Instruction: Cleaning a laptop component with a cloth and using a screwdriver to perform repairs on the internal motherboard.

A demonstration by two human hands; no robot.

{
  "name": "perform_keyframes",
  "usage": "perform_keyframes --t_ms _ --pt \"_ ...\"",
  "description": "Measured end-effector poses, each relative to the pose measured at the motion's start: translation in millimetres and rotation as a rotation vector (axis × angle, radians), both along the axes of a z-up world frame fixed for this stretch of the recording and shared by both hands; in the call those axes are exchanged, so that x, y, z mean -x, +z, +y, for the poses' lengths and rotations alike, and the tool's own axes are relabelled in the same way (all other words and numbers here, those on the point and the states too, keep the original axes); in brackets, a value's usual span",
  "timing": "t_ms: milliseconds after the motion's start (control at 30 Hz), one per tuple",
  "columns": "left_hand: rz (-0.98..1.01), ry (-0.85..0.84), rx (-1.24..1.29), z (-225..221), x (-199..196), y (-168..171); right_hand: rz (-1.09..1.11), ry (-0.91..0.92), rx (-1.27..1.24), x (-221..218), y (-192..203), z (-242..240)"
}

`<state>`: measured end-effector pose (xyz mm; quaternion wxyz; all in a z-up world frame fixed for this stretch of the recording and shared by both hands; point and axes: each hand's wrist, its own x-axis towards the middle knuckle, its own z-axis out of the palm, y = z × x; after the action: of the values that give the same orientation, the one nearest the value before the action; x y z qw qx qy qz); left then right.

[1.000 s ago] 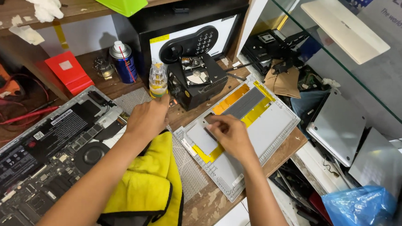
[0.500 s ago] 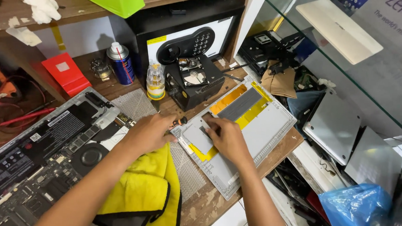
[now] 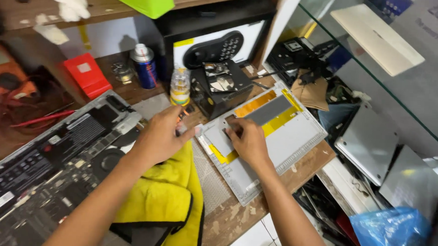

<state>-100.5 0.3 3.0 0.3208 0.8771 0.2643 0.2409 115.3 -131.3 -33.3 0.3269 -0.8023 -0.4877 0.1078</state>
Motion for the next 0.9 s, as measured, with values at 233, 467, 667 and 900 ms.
perform_keyframes --t_ms 233,467,667,900 --pt "-0.611 0.069 1.029 -4 59 5 0.201 0.421 -0.201 87 56 5" --pt "-0.662 0.212 0.928 -28 138 -4 -0.204 0.763 0.482 157 86 -8" --pt "-0.696 0.269 0.906 -44 197 -23 -0.229 0.794 0.463 149 81 -6" --pt "-0.746 0.304 0.714 -60 223 -16 -0.242 0.793 0.292 172 117 6"
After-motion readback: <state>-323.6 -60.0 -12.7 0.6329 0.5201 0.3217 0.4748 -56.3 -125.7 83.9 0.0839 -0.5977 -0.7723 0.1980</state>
